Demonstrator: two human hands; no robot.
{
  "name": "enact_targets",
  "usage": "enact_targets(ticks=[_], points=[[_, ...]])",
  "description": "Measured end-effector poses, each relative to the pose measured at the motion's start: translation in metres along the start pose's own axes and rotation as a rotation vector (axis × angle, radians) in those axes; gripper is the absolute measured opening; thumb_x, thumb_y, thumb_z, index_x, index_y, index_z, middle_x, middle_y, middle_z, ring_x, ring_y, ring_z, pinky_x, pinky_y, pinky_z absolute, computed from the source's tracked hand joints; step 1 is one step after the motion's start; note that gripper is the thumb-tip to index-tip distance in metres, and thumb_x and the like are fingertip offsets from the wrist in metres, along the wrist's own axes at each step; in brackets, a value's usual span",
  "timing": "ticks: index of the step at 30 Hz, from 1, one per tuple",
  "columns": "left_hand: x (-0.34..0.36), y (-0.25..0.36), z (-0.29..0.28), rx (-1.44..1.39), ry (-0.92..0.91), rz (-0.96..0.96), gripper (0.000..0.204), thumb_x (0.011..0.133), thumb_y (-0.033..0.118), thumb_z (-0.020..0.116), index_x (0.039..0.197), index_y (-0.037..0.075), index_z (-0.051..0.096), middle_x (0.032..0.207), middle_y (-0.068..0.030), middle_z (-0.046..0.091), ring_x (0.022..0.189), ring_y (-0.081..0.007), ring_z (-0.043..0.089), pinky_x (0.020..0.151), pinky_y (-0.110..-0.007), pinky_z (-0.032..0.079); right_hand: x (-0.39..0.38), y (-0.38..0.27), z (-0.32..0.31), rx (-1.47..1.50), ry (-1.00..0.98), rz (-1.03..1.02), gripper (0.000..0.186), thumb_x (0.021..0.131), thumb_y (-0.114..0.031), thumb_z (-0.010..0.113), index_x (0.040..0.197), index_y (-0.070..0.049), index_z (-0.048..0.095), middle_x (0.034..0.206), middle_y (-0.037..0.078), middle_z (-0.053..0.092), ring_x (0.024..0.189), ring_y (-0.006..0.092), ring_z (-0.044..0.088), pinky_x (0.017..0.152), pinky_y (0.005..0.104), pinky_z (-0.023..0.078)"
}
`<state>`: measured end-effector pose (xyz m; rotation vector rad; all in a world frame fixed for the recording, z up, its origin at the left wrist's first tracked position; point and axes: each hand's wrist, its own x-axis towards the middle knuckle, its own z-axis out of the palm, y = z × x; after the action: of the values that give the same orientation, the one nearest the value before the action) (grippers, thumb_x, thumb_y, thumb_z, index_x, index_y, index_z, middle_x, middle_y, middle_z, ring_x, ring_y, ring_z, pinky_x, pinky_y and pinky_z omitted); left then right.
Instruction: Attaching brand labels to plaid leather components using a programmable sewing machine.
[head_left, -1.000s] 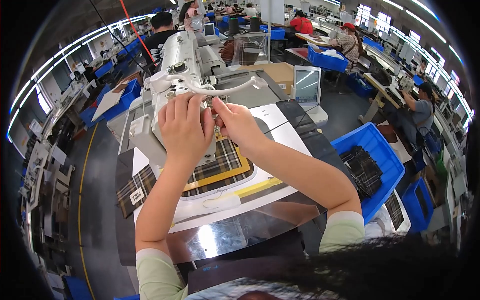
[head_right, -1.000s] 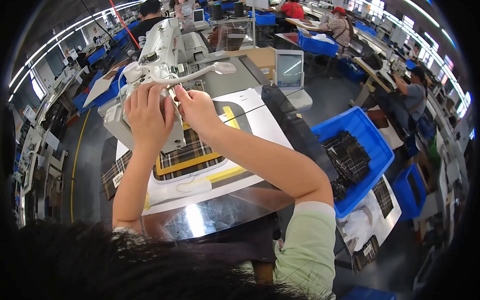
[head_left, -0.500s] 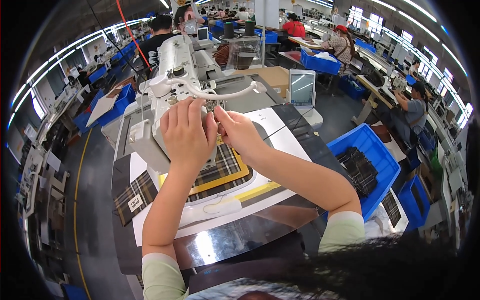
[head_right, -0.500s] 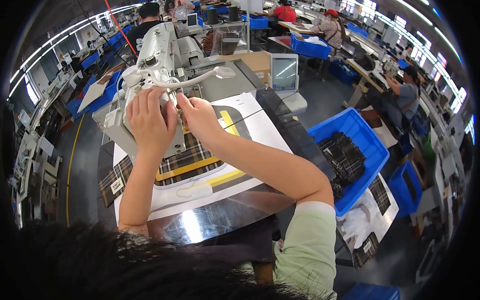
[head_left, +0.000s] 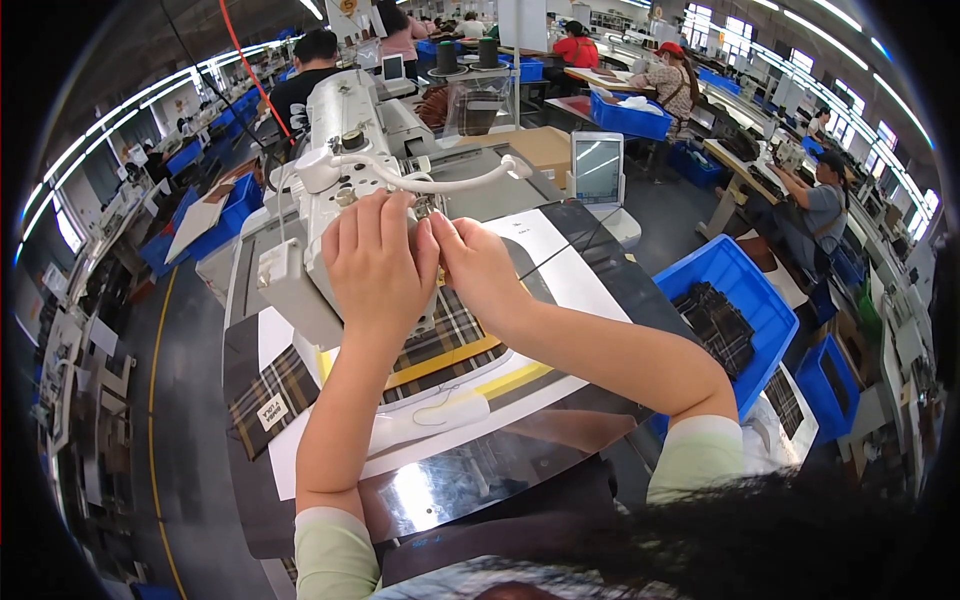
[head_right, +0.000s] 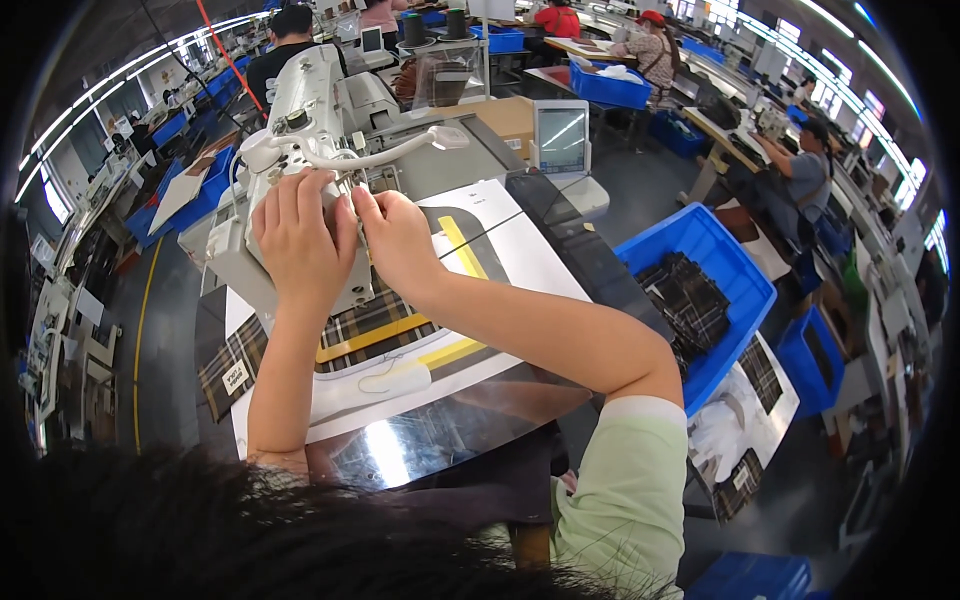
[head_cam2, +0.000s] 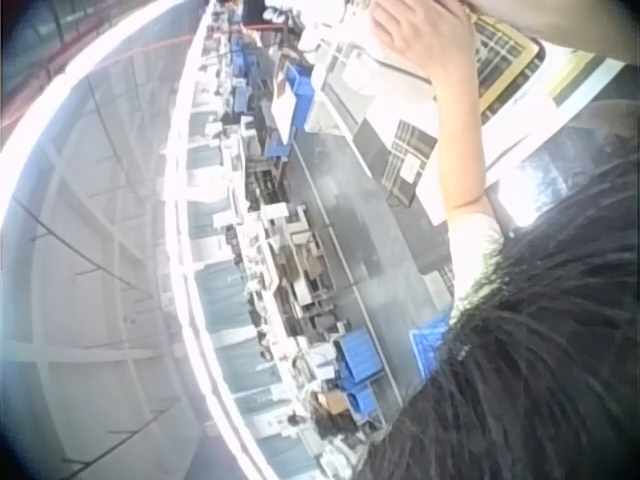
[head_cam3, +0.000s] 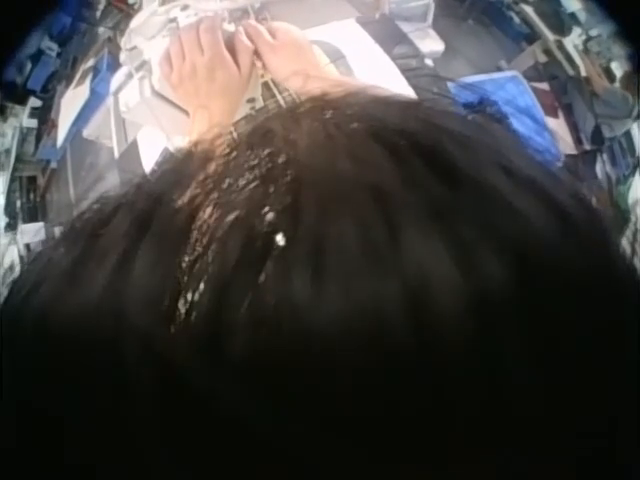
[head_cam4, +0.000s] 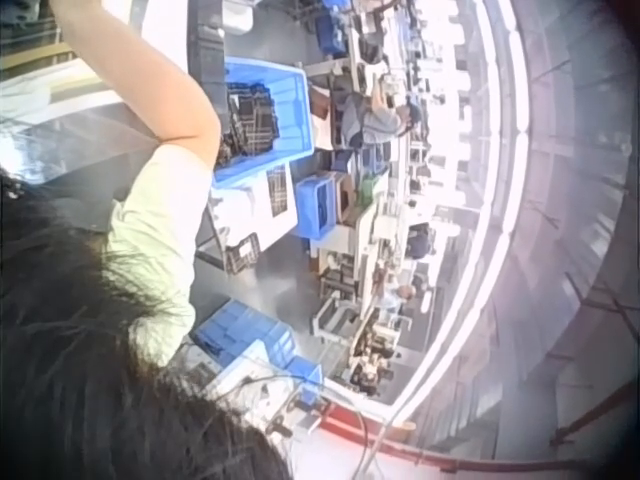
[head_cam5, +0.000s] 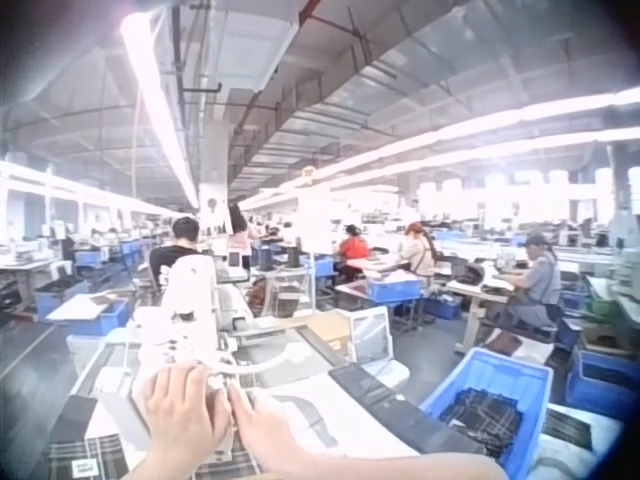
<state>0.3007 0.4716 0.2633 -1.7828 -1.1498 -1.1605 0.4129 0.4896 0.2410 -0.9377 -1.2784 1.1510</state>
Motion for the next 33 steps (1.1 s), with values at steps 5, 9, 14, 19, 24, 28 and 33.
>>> enact_targets(ticks=[5,9,14,19,24,28,33], points=[[-0.001,0.000,0.000,0.001,-0.002,-0.015,0.028,0.076,0.020,0.061,0.101,0.007,0.058,0.098,-0.0091,0.059,0.093,-0.0254,0.056,0.086,-0.038,0.038,0.003,-0.006,-0.004,-0.018,-0.040,0.040,0.043,0.095,-0.035,0.048,0.076,0.003,0.057,0.065,0.005,0.055,0.059,0.0120,0.049,0.054,0.0306,0.040],[-0.001,0.000,0.001,0.004,0.000,-0.010,0.028,0.076,0.020,0.061,0.101,0.007,0.058,0.099,-0.0092,0.059,0.094,-0.0255,0.056,0.086,-0.038,0.038,0.003,-0.013,-0.006,0.009,-0.050,0.092,0.042,0.095,-0.034,0.048,0.075,0.002,0.057,0.063,0.004,0.052,0.057,0.0104,0.045,0.052,0.0298,0.038],[0.000,0.000,0.000,-0.005,-0.016,-0.021,0.028,0.077,0.021,0.060,0.101,0.007,0.058,0.100,-0.0092,0.059,0.095,-0.0253,0.055,0.087,-0.038,0.038,0.004,-0.011,-0.003,0.021,-0.034,0.081,0.041,0.095,-0.033,0.049,0.075,0.001,0.057,0.064,0.003,0.052,0.056,0.0096,0.045,0.052,0.0283,0.038],[-0.001,0.000,0.001,-0.011,-0.013,-0.022,0.028,0.078,0.022,0.060,0.101,0.007,0.058,0.100,-0.0093,0.059,0.095,-0.0254,0.055,0.087,-0.038,0.038,-0.002,-0.017,0.007,0.151,0.035,0.123,0.036,0.095,-0.030,0.050,0.078,0.000,0.060,0.066,0.001,0.054,0.058,0.0087,0.045,0.053,0.0271,0.038],[-0.001,0.000,-0.001,-0.009,-0.010,-0.017,0.028,0.078,0.022,0.060,0.101,0.007,0.058,0.100,-0.0092,0.059,0.095,-0.0255,0.055,0.087,-0.038,0.037,0.000,-0.021,0.002,0.133,-0.061,0.183,0.027,0.096,-0.031,0.049,0.086,-0.008,0.058,0.073,-0.002,0.057,0.061,0.0040,0.047,0.056,0.0201,0.039],[-0.002,0.001,0.002,-0.007,-0.012,-0.012,0.027,0.078,0.022,0.060,0.101,0.007,0.058,0.099,-0.0088,0.058,0.094,-0.0255,0.055,0.086,-0.038,0.038,0.003,-0.017,-0.002,0.087,-0.056,0.174,0.026,0.096,-0.030,0.049,0.086,-0.008,0.058,0.073,-0.002,0.057,0.060,0.0041,0.046,0.056,0.0201,0.039],[0.001,0.000,0.003,-0.012,-0.001,-0.017,0.027,0.078,0.022,0.060,0.100,0.007,0.058,0.098,-0.0081,0.058,0.093,-0.0249,0.055,0.085,-0.038,0.038,0.004,-0.015,0.005,0.210,0.044,0.147,0.032,0.095,-0.028,0.052,0.078,-0.002,0.058,0.064,-0.001,0.051,0.056,0.0063,0.041,0.049,0.0259,0.034]])
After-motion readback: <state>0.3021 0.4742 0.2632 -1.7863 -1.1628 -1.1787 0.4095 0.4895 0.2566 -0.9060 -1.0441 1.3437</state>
